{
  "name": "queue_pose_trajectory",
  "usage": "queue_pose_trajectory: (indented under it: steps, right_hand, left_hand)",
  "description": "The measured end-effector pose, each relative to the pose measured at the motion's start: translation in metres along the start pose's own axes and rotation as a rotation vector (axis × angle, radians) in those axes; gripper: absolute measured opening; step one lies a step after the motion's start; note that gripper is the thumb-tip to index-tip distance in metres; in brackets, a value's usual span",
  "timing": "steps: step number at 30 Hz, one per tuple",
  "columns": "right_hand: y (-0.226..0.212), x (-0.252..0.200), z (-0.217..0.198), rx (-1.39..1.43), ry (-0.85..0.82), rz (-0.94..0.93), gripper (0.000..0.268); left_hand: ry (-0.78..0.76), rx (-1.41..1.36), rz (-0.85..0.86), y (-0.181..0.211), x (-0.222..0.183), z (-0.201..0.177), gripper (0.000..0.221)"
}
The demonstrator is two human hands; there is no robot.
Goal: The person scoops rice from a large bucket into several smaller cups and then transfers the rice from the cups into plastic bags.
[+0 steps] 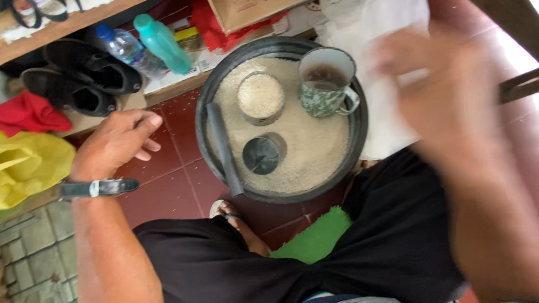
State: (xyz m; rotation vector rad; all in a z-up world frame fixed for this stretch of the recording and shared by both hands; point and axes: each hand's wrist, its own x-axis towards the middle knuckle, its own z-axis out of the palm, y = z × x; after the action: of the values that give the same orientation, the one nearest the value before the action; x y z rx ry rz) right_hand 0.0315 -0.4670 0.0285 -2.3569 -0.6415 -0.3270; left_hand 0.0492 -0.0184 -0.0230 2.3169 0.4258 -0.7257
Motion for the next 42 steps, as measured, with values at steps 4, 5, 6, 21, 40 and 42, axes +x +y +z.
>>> queue_pose_trajectory:
  steps: [4,5,6,21,40,42]
  right_hand:
    - [0.043,-0.011,-0.049,-0.081,0.065,0.516,0.008]
    - [0.083,-0.02,-0.041,-0.075,0.06,0.515,0.008]
    - [0.122,-0.03,-0.035,-0.153,0.0,0.64,0.02]
    - [0.261,-0.082,0.061,-0.457,-0.103,1.063,0.071]
    - [0.289,-0.126,0.061,-0.131,0.018,0.976,0.055]
    - [0.331,-0.147,0.075,-0.132,0.026,0.999,0.045]
  left_hand:
    - [0.018,0.011,-0.031,0.004,-0.005,0.01,0.034]
    - [0.021,0.012,-0.038,0.012,-0.01,0.016,0.034]
    - [-0.016,0.154,-0.052,0.022,-0.013,0.024,0.034]
    - [0.098,0.216,0.319,-0.025,0.103,0.229,0.008]
    - [0.078,0.075,0.304,0.111,0.158,0.363,0.022]
    - [0.061,0.053,0.294,0.107,0.156,0.362,0.023]
